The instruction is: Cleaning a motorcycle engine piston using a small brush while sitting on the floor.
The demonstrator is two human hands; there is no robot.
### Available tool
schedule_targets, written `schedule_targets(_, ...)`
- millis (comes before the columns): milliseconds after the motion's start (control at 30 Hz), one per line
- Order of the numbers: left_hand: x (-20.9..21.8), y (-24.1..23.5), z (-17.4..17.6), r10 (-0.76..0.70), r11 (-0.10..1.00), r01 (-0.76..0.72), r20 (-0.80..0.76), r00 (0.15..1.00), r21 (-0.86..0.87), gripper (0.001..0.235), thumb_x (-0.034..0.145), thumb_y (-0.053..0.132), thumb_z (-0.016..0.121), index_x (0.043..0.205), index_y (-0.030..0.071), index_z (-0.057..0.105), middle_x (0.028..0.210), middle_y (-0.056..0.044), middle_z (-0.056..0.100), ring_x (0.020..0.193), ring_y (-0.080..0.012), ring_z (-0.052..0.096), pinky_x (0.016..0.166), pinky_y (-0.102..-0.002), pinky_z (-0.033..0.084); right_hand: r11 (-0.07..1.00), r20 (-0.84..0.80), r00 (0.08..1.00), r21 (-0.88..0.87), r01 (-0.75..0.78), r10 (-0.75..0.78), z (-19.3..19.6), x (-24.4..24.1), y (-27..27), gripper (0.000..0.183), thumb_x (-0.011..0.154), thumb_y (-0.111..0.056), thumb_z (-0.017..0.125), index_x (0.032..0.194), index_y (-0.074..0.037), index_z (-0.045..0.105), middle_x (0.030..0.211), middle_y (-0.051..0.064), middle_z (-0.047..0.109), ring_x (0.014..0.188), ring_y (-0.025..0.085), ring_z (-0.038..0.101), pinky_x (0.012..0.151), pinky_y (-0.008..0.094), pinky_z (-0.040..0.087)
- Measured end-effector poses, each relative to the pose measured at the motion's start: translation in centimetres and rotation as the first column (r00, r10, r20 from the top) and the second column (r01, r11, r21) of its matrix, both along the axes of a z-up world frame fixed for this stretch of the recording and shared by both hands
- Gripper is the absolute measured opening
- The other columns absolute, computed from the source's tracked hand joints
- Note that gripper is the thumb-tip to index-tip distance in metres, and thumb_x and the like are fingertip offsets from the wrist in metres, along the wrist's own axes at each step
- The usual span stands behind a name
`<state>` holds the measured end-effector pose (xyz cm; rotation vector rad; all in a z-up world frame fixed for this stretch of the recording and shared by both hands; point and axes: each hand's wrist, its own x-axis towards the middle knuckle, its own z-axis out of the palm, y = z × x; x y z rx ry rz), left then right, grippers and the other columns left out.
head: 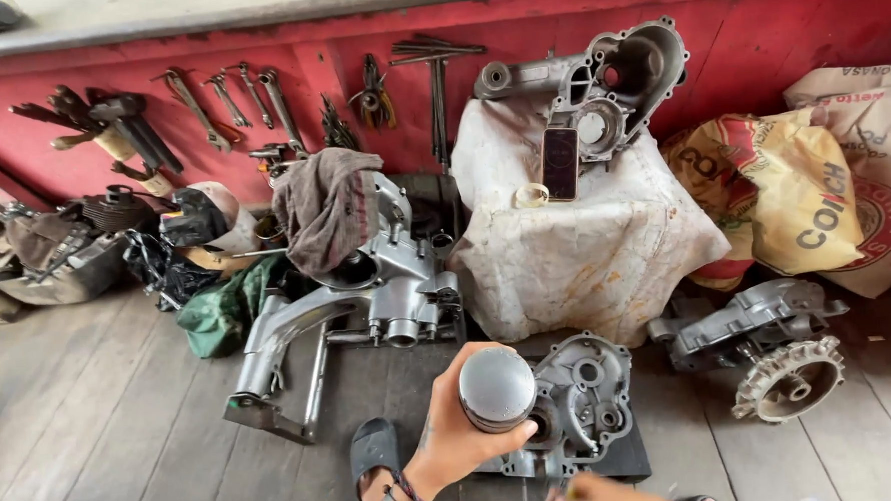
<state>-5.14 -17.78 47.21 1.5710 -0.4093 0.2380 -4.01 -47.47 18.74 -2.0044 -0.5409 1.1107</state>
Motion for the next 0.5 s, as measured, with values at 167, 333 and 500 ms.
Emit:
schedule_targets(167,0.5,0.7,-0.5,-0.025,1.000,0.025,0.017,1.000,-0.008,0.059,0.063,0.009,0.087,0.117,0.008,0.062,0.103,-0.003,0.072,0.089,-0.0156,0.068,0.087,-0.031,0.056,0.954,0.355,0.917,0.289,0.077,-0.182,21.8,4.5,2.9,0.032,0.083,-0.006,0.068,0.114,-0.011,0.074,0.089,-0.001,0.074,0.060,0.008,0.054,0.052,0.024,0.047)
schedule_targets(333,3.4,-2.2,-2.3,-0.350,0.836,0.136,-0.325,0.879,-0.532,0.069,0.077,0.036,0.077,0.129,-0.005,0.059,0.104,-0.019,0.075,0.086,-0.0229,0.073,0.073,-0.032,0.062,0.850,0.433,0.777,0.469,0.239,-0.457,27.4,6.7,-0.9,0.050,0.086,-0.035,0.046,0.117,0.000,0.065,0.111,0.010,0.068,0.097,0.021,0.059,0.090,0.036,0.044)
schedule_targets(500,3.9,-4.9,-0.4,-0.434,0.744,0.045,-0.430,0.791,-0.667,0.074,0.093,0.062,0.042,0.130,0.001,0.061,0.103,-0.015,0.073,0.089,-0.0227,0.071,0.076,-0.035,0.057,0.822,0.641,0.523,0.505,0.264,-0.562,28.2,6.3,0.6,0.028,0.089,-0.029,0.057,0.089,-0.003,0.066,0.087,0.004,0.056,0.082,0.019,0.046,0.084,0.033,0.035)
